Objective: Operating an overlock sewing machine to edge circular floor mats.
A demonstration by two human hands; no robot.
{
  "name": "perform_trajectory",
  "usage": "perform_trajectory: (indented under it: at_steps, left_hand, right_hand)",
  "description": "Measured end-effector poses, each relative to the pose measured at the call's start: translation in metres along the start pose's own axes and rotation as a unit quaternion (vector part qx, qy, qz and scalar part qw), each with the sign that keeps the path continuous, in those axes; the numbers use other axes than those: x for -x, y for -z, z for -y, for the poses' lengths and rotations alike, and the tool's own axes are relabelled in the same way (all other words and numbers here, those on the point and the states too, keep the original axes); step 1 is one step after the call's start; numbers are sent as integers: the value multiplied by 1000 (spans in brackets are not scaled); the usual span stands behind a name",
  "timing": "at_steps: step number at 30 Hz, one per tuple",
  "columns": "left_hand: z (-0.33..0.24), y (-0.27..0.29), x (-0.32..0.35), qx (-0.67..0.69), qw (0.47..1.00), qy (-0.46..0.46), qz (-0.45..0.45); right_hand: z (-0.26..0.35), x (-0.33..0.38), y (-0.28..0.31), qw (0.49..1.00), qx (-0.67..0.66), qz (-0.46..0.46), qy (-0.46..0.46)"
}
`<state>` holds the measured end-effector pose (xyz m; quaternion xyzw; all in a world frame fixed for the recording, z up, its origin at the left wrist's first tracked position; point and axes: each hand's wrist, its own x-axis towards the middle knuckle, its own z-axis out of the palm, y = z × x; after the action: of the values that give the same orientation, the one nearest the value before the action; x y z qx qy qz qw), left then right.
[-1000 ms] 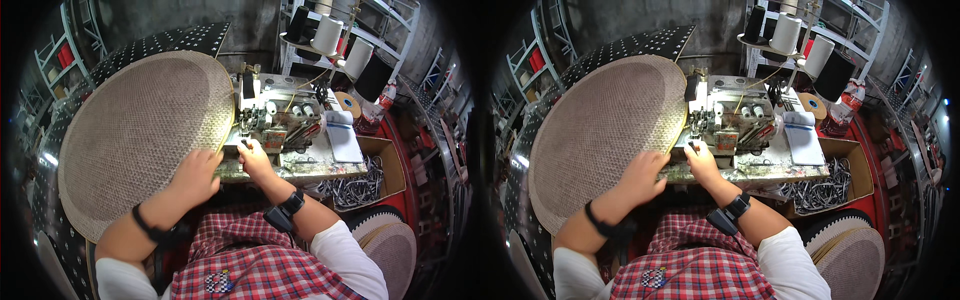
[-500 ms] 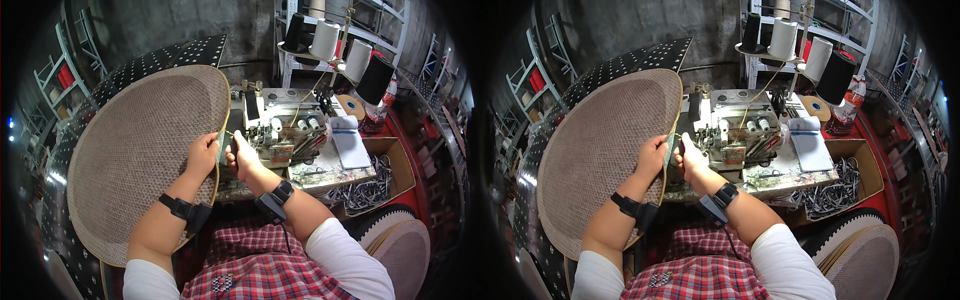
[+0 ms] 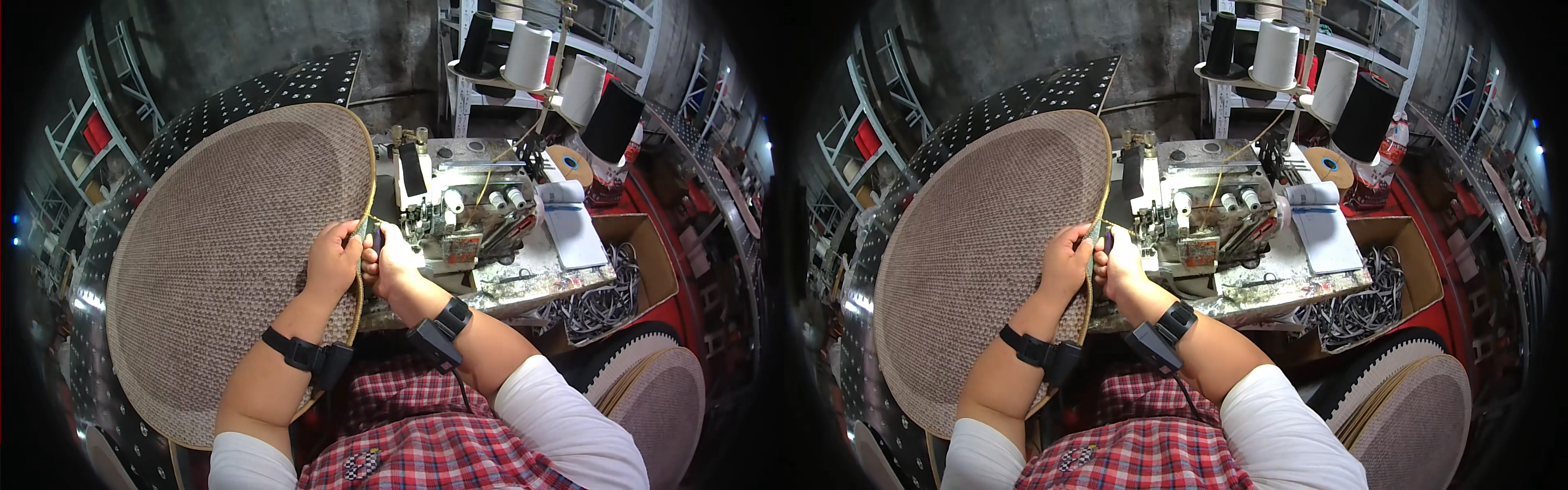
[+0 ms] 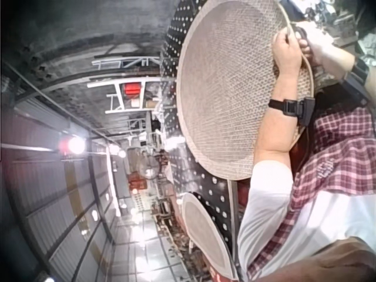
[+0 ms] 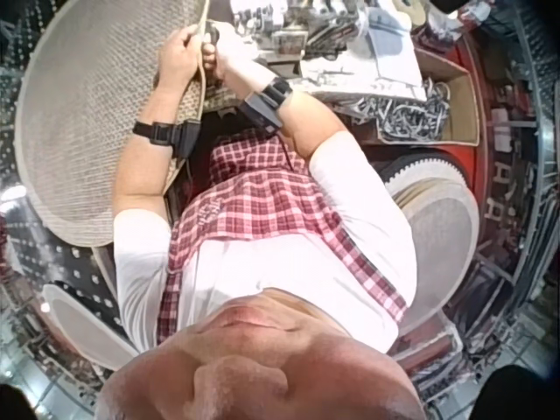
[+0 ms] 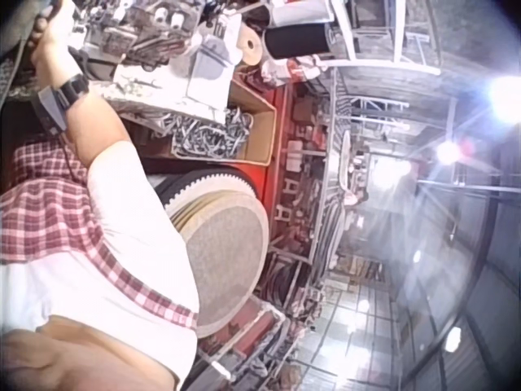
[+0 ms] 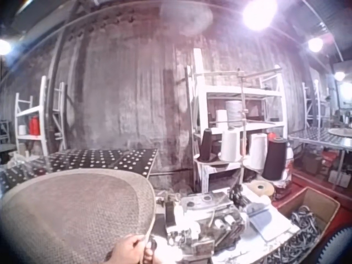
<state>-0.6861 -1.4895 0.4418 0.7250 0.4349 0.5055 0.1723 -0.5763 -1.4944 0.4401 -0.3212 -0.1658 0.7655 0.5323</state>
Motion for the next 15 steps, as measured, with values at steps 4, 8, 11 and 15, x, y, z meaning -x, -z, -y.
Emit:
perform_trajectory:
  at_steps: [4,8,11,15]
  left_hand:
    - [-5,0,-1,-28,1000,-12,8]
    - [-9,-1,-2,-37,999,-19,-4]
    - [-9,-3,-2,-24,1000,-3,5]
    - [-7,0,-6,4,1000,-8,-8]
  right_hand:
    - [4,2,-1,1000,6,16,20]
    - [6,2,-2,1000,5,8,7]
    - [7,2,-1,1000,5,5,4]
    - [11,3,-2,999,20,35,0]
